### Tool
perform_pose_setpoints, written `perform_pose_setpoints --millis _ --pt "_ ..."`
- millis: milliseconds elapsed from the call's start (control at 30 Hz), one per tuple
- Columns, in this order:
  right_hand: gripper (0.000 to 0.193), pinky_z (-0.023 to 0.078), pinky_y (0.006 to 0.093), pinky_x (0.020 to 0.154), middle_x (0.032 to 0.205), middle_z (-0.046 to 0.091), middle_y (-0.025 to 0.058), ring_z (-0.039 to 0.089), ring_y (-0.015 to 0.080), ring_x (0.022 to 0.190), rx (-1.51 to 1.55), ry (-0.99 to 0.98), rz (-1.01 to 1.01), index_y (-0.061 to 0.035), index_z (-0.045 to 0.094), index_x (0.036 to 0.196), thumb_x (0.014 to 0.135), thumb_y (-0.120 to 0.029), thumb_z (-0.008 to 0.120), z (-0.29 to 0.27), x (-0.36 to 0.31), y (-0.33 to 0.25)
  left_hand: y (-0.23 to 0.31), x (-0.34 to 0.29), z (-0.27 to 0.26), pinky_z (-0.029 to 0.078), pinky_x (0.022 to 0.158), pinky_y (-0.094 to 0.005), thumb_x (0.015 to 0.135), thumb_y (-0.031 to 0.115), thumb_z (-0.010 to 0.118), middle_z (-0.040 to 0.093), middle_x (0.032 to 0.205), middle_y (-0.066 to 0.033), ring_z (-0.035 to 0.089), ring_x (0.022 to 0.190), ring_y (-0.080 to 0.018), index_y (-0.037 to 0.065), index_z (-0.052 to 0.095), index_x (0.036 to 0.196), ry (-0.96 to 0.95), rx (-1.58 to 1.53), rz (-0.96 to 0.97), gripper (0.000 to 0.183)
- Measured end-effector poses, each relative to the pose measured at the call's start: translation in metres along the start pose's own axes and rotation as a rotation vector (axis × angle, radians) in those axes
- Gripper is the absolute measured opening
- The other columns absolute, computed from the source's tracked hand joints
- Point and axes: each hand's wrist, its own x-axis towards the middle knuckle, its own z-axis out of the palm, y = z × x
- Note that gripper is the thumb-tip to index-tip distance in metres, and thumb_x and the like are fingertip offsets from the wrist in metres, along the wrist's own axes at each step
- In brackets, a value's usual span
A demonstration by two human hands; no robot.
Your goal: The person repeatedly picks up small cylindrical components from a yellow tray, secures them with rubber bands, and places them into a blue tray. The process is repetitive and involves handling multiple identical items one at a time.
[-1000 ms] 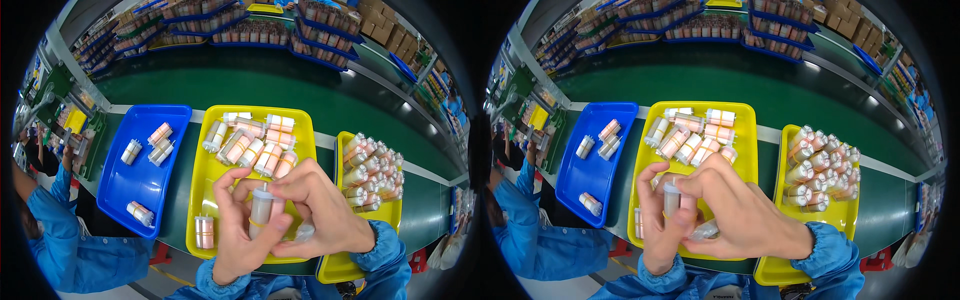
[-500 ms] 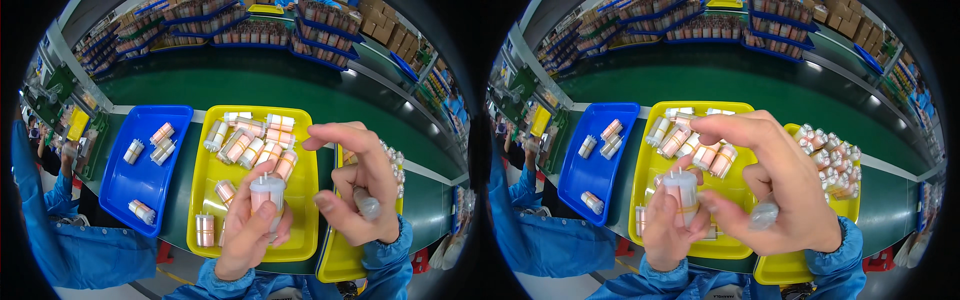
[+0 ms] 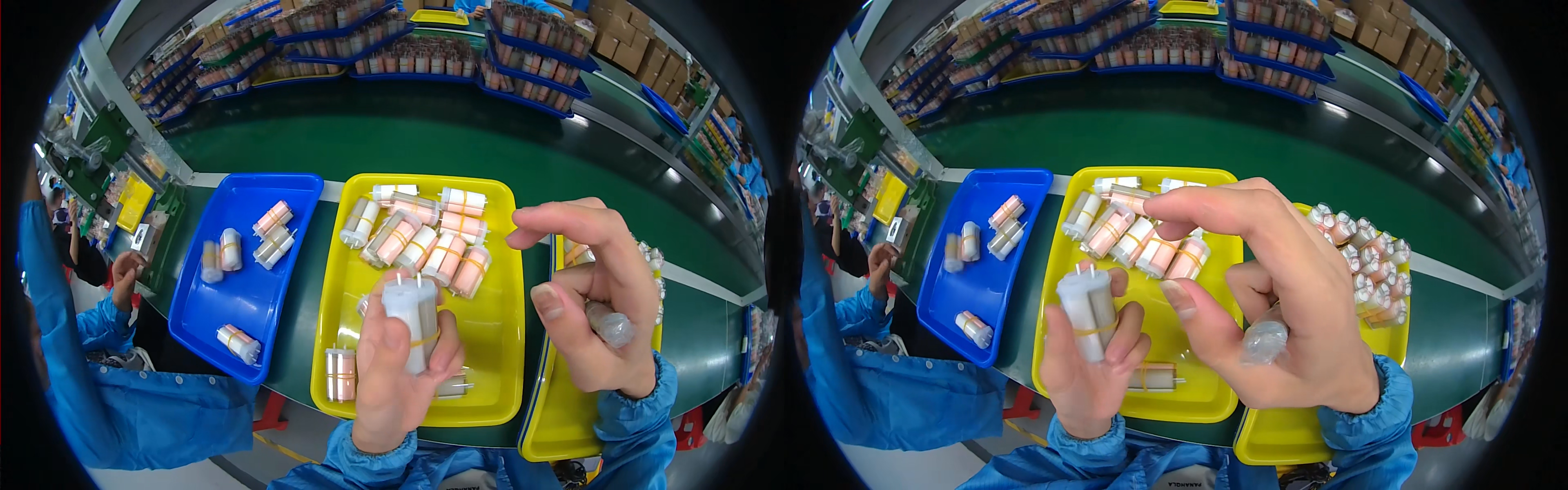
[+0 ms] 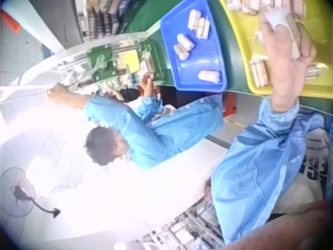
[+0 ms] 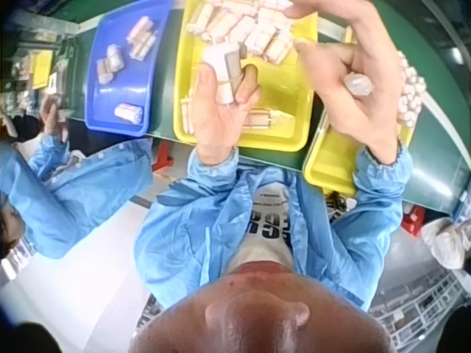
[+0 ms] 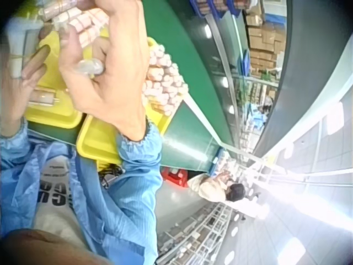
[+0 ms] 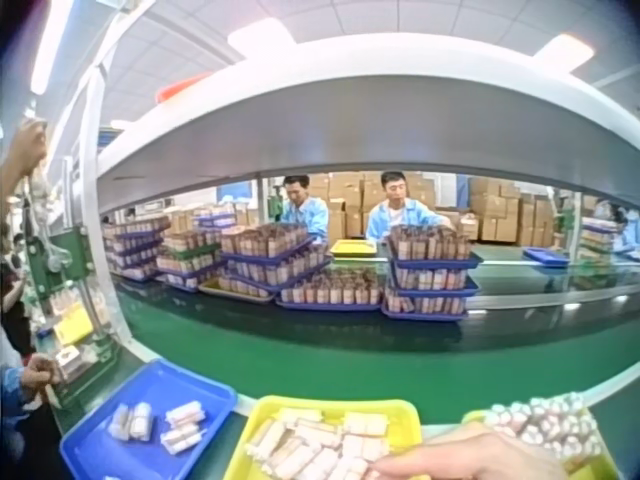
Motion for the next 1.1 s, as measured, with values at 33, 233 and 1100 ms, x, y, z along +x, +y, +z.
perform_pose_setpoints --millis 33,233,1100 --pt "0.042 0.039 0.0129 0.049 0.117 0.052 0.0190 0.055 0.0049 0.078 0.000 -0.009 0.011 0.0115 0.048 0.126 0.087 -0.001 0.051 -0.001 0.000 -0.001 0.003 0.001 -0.001 0.038 0.057 -0.0256 0.105 0.045 0.030 0.054 0.116 -0.0096 0.042 0.067 -0.0127 0.005 0.045 0.134 -0.025 -0.013 -0.014 0.051" --pt "0.035 0.042 0.0154 0.050 0.102 0.059 0.0148 0.058 0.0078 0.073 0.055 -0.124 0.101 0.0090 0.053 0.122 0.089 -0.003 0.055 0.001 -0.004 -0.005 0.012 0.007 0.002 0.041 0.060 -0.0275 0.105 0.047 0.028 0.055 0.104 -0.0074 0.047 0.069 -0.0146 0.005 0.050 0.122 0.039 0.089 0.003 0.051" --pt "0.060 0.053 0.0274 0.081 0.127 0.062 0.0135 0.063 0.0200 0.108 0.124 -0.075 0.042 -0.0056 0.058 0.131 0.073 0.006 0.070 0.040 -0.005 0.024 0.035 0.009 -0.022 0.050 0.083 -0.0444 0.080 0.021 0.072 0.055 0.119 -0.0165 0.059 0.103 -0.0363 0.006 0.049 0.126 0.082 2.123 -0.082 0.054"
